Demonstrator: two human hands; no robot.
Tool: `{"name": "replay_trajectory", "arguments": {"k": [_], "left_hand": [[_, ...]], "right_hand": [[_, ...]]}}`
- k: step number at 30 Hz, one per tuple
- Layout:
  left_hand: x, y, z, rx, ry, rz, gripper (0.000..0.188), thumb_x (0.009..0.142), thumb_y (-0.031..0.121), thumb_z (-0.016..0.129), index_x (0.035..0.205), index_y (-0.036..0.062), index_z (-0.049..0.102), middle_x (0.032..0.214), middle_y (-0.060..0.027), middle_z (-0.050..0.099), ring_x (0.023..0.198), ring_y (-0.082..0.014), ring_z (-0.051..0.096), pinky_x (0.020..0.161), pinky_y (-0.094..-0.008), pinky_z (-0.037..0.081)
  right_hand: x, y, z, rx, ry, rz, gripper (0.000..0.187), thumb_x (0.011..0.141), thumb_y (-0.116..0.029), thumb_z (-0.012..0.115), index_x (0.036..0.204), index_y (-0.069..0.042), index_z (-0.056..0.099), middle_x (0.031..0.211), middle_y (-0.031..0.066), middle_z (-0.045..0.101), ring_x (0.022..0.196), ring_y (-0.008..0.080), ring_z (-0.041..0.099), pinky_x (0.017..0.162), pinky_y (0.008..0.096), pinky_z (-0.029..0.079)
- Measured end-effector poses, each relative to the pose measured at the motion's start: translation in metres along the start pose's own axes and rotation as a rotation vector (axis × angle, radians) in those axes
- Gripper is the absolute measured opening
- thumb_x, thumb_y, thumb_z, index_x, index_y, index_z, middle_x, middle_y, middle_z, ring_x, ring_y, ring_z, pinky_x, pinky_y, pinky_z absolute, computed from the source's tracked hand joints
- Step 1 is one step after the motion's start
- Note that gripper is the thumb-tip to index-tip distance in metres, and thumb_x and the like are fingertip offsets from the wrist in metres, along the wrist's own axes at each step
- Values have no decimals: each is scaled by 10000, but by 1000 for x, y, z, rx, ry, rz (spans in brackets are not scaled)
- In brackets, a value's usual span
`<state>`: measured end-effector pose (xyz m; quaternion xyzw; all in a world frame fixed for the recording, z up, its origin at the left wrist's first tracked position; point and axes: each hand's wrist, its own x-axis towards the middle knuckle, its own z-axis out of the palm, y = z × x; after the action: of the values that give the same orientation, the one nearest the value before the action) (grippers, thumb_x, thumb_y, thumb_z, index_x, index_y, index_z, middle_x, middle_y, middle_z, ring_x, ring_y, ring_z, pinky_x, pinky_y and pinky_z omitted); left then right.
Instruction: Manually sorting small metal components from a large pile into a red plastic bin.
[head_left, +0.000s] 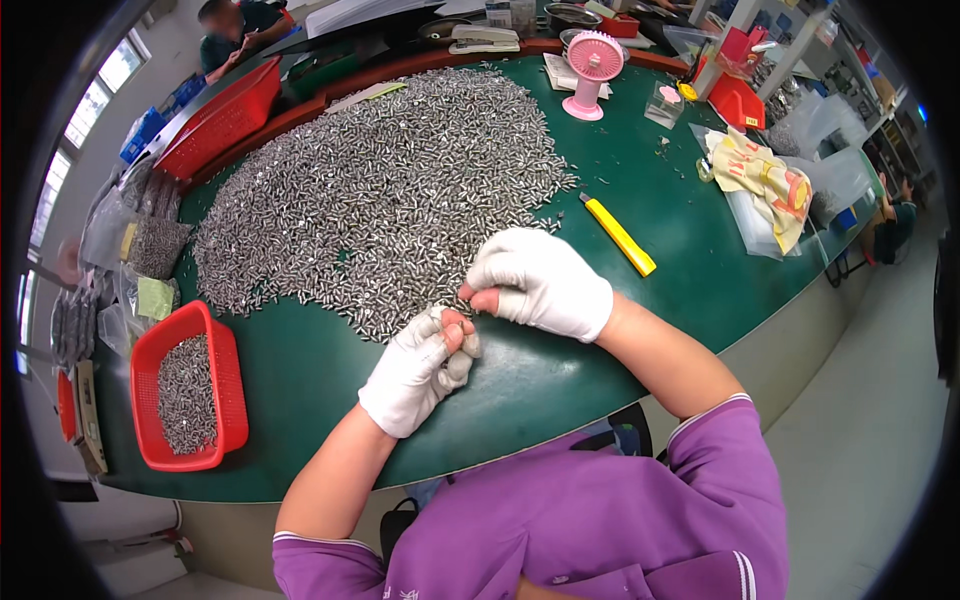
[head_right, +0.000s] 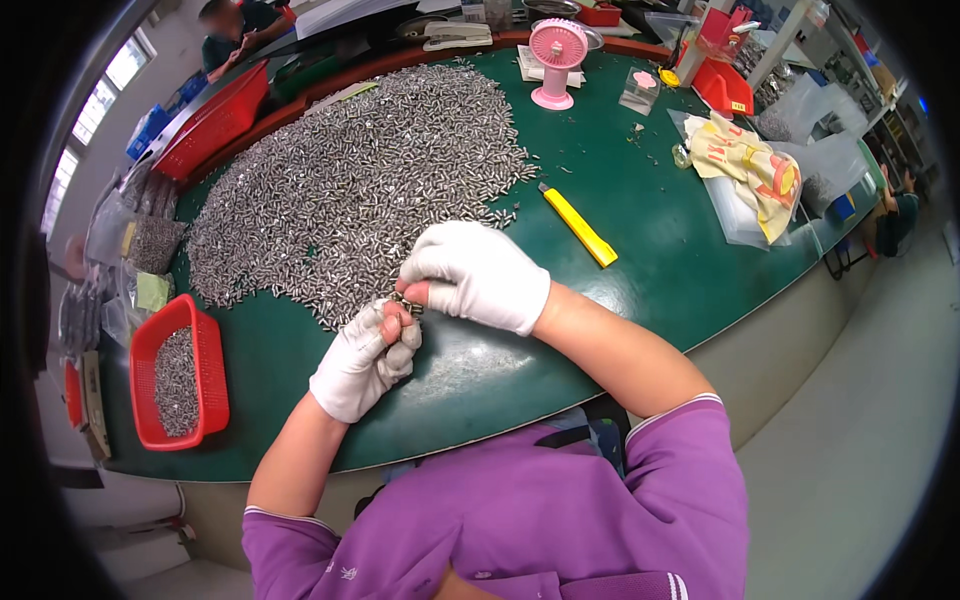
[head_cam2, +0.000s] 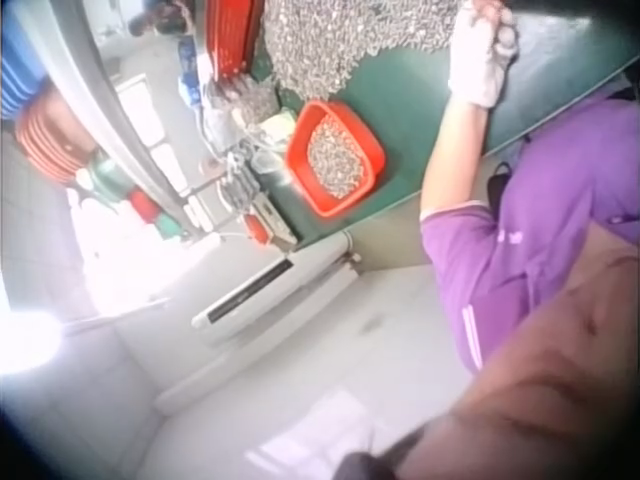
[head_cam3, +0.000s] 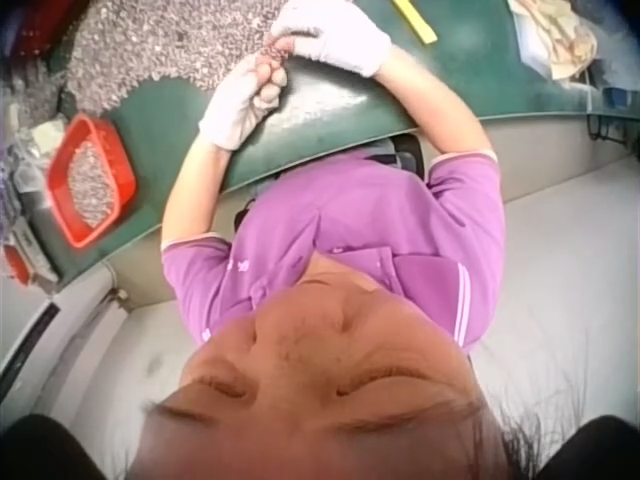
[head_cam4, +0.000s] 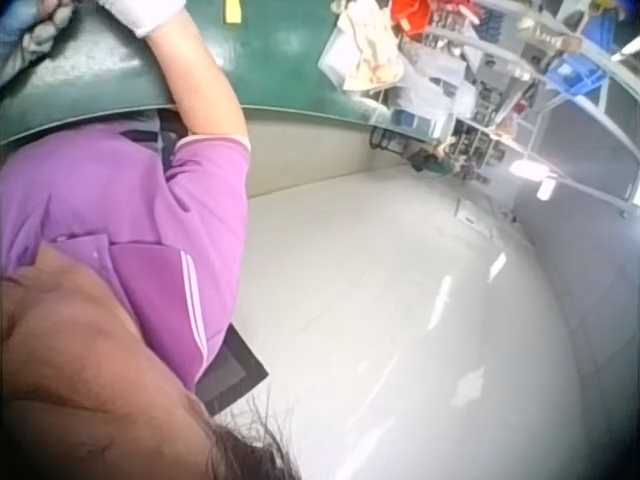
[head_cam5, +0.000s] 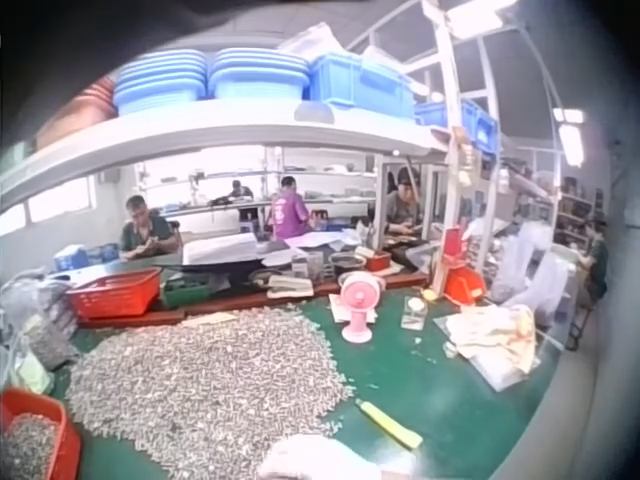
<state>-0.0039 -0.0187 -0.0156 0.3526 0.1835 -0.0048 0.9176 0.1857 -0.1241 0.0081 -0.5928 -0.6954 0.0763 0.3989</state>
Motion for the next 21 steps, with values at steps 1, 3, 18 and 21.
{"name": "replay_trajectory", "arguments": {"k": [1, 3, 18, 21], "left_hand": [[0, -1, -1, 6, -10, 25, 150, 912, 246, 618, 968, 111, 585, 819, 14, 595, 628, -46, 465, 570, -180, 379], [1, -2, -3, 13, -22, 49, 145, 915, 236, 613, 971, 106, 582, 821, 10, 594, 627, -51, 463, 576, -187, 382], [0, 0, -6, -23, 16, 69, 258, 935, 330, 559, 1032, 91, 559, 916, -35, 574, 677, -83, 474, 616, -221, 395], [1, 1, -7, -31, -15, 68, 248, 937, 324, 557, 1021, 91, 559, 916, -38, 573, 667, -83, 470, 610, -226, 395]], "right_hand": [[1, 1, -3, -65, 28, 29, 122, 776, -183, 687, 865, -101, 677, 855, 57, 624, 816, 252, 602, 709, 347, 491], [-1, 13, -1, -196, 75, 88, 110, 781, -207, 651, 846, -119, 667, 818, 53, 595, 815, 262, 589, 719, 373, 488], [-7, 18, 1, -447, -111, 233, 93, 745, -183, 663, 813, -125, 685, 829, 53, 609, 816, 253, 596, 694, 375, 490], [-8, 22, 0, -440, -119, 216, 78, 734, -183, 670, 779, -119, 670, 797, 70, 603, 804, 274, 602, 695, 403, 496]]}}
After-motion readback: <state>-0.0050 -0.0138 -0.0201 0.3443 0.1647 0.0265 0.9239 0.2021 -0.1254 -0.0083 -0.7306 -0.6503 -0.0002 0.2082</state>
